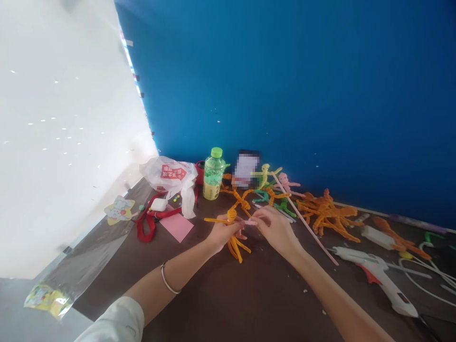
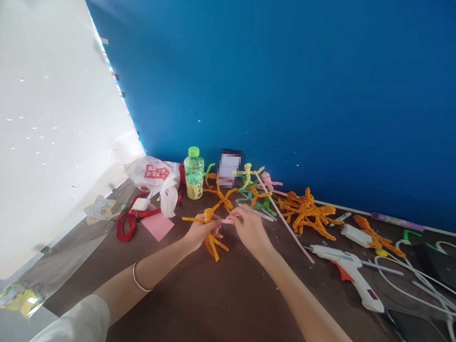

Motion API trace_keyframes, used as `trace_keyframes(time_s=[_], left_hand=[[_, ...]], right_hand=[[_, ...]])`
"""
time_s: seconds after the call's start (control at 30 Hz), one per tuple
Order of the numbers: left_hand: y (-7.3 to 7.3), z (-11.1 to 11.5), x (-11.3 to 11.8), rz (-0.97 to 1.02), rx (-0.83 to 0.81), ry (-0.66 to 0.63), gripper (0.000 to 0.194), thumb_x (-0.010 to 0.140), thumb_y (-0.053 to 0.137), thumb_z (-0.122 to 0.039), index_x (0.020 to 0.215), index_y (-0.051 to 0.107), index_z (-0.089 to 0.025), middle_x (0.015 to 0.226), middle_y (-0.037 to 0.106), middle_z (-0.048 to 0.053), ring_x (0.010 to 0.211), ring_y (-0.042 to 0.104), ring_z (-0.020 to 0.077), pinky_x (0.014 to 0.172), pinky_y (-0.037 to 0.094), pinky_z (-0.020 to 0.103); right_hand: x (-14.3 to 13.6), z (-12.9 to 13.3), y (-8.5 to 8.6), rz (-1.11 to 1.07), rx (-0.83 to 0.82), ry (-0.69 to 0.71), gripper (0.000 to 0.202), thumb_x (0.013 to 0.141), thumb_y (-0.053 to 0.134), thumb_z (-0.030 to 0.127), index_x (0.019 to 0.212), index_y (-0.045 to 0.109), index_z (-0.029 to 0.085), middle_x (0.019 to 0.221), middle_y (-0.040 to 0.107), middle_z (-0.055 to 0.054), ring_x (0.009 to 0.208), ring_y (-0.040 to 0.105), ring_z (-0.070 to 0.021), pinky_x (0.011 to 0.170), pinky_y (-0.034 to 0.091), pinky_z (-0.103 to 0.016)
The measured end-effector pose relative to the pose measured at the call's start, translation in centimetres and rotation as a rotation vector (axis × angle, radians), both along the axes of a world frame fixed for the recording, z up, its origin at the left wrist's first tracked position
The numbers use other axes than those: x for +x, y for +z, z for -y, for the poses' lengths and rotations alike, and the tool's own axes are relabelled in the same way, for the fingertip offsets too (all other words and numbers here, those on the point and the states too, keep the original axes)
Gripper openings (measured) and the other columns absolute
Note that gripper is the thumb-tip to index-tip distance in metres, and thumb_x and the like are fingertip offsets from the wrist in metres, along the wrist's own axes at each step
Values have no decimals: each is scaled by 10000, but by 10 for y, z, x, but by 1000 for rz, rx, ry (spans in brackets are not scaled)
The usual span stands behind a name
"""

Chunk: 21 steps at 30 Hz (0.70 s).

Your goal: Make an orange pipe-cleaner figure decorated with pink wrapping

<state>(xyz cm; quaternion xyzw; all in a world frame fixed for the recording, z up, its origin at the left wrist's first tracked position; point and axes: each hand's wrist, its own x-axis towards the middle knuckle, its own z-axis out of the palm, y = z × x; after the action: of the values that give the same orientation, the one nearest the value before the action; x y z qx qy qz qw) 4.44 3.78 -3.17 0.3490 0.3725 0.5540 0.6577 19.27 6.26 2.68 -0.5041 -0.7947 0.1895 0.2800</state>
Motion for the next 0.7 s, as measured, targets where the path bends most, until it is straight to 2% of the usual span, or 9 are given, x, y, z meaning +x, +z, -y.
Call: trace_keyframes(time_s=[0.23,0.33,0.47,0.53,0.6,0.7], left_hand=[[0,2,2,-158,-17,-62,196,615,666,-274,639,603,-90,519,525,-11,402,467,59,499,537,292],[0,2,4,-231,3,-60,180,621,663,-259,632,598,-92,530,528,-11,390,472,56,458,521,260],[0,3,4,-277,11,-30,185,623,662,-268,625,582,-101,518,508,-26,379,480,59,428,507,239],[-1,2,5,-274,2,-6,187,632,651,-279,636,583,-105,534,513,-25,381,487,61,429,508,237],[-2,2,5,-253,6,30,191,641,638,-290,653,592,-106,557,522,-18,392,494,63,436,510,239],[-3,2,6,-187,1,106,182,625,647,-280,665,598,-109,549,515,-22,411,480,61,473,520,258]], right_hand=[[13,-22,31,323,-170,287,205,792,459,260,677,625,224,764,608,-17,661,557,-156,571,394,-260],[8,-21,38,460,-77,303,236,810,428,206,686,629,215,764,613,-24,679,560,-156,564,375,-251],[-6,-10,31,638,162,269,203,782,449,112,662,598,178,715,594,-37,655,544,-158,541,342,-250],[-11,-4,24,662,241,242,183,761,461,76,665,584,170,708,586,-37,637,539,-153,532,335,-249],[-15,3,16,605,275,192,189,770,440,65,688,576,168,723,584,-42,639,545,-150,529,345,-245],[-20,15,3,381,250,109,214,821,384,118,716,563,173,753,592,-52,645,561,-150,539,390,-242]])
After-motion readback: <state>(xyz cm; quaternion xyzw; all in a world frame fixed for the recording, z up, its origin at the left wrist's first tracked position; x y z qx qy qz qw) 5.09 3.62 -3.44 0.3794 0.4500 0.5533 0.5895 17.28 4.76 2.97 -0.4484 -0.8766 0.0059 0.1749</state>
